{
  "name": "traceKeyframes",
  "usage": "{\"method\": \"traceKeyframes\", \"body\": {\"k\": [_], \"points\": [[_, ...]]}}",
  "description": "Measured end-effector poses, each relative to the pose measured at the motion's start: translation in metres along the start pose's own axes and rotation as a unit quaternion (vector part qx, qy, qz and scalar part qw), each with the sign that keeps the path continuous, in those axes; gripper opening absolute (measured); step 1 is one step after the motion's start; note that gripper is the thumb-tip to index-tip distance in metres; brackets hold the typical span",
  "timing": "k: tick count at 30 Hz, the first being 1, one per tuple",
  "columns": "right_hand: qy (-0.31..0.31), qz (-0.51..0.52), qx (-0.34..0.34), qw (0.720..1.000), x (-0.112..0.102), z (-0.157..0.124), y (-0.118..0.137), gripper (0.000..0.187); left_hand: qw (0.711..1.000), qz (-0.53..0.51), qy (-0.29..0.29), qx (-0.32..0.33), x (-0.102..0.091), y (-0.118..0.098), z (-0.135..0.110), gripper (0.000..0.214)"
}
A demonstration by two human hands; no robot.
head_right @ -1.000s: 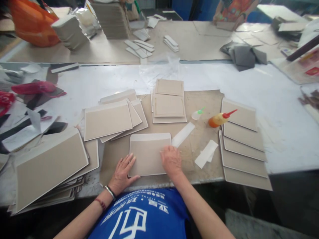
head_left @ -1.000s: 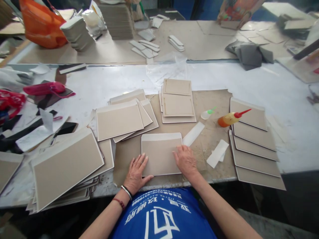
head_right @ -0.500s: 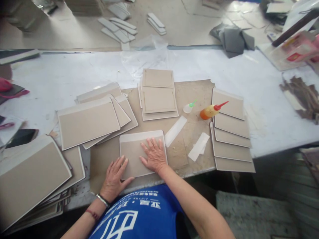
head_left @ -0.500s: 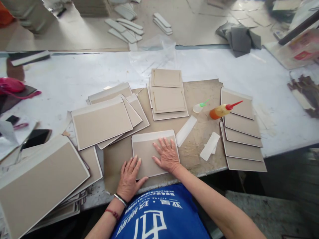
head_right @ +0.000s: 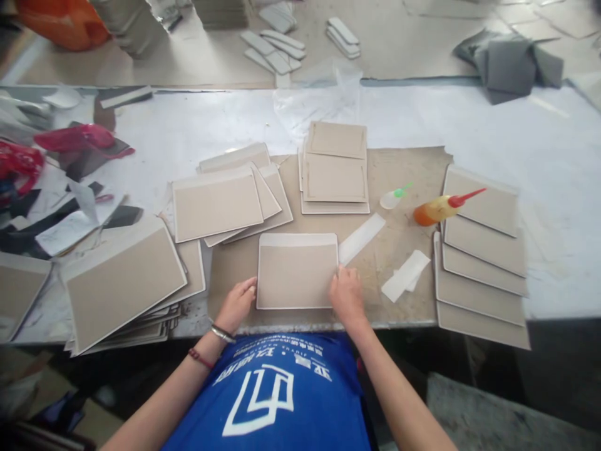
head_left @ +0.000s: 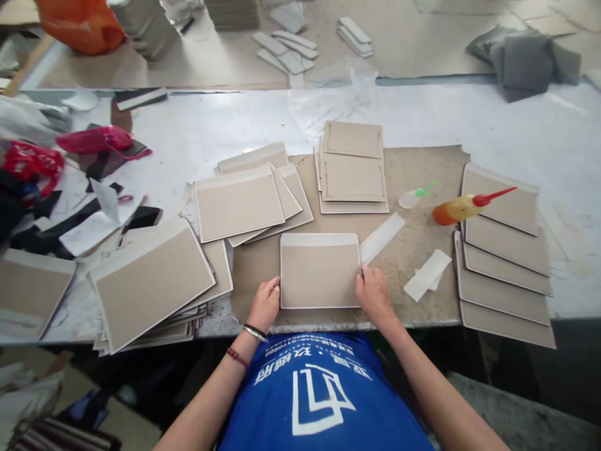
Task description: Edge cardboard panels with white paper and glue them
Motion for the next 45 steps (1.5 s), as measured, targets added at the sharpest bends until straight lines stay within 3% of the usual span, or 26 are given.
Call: {"method": "traceKeyframes", "body": {"k": [5, 8, 11, 14, 18, 21, 23, 27, 38, 45], "points": [[0.048, 0.083, 0.032, 0.995, -0.003, 0.006, -0.001, 0.030, 0.997, -0.054, -0.020, -0.052, 0.005, -0.003, 0.007, 0.026], [0.054, 0.202, 0.038, 0.977, -0.007, 0.005, -0.002, 0.033, 0.994, -0.076, -0.040, -0.063, 0.006, -0.007, 0.005, 0.024], [0.086, 0.373, 0.076, 0.921, -0.015, 0.000, -0.002, 0.036, 0.990, -0.100, -0.068, -0.069, 0.005, -0.011, 0.000, 0.023], [0.151, 0.509, 0.136, 0.836, -0.025, -0.008, 0.004, 0.038, 0.985, -0.126, -0.090, -0.072, 0.003, -0.020, -0.005, 0.028], [0.262, 0.612, 0.149, 0.731, -0.033, -0.016, 0.017, 0.030, 0.964, -0.243, -0.046, -0.102, 0.001, -0.037, -0.012, 0.040], [0.319, 0.634, 0.144, 0.690, -0.036, -0.020, 0.022, 0.028, 0.928, -0.341, 0.011, -0.151, -0.002, -0.048, -0.016, 0.041], [0.344, 0.636, 0.140, 0.676, -0.038, -0.022, 0.024, 0.028, 0.920, -0.354, 0.015, -0.167, -0.005, -0.053, -0.019, 0.036], [0.354, 0.630, 0.133, 0.678, -0.040, -0.026, 0.028, 0.032, 0.922, -0.345, -0.012, -0.177, -0.009, -0.058, -0.021, 0.030], [0.292, 0.595, 0.098, 0.743, -0.044, -0.027, 0.032, 0.036, 0.928, -0.347, -0.039, -0.133, -0.012, -0.076, -0.019, 0.041], [0.280, 0.589, 0.077, 0.754, -0.045, -0.023, 0.033, 0.038, 0.925, -0.352, -0.050, -0.136, -0.014, -0.079, -0.016, 0.043]]}}
Point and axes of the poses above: each hand's wrist, its own z-axis towards the middle knuckle, its own x-axis out of the palm, y = z × x, the point moved 3 cm from there along z, towards the middle knuckle, and after that the axes turned 14 degrees about x, right-handed, at the moved point
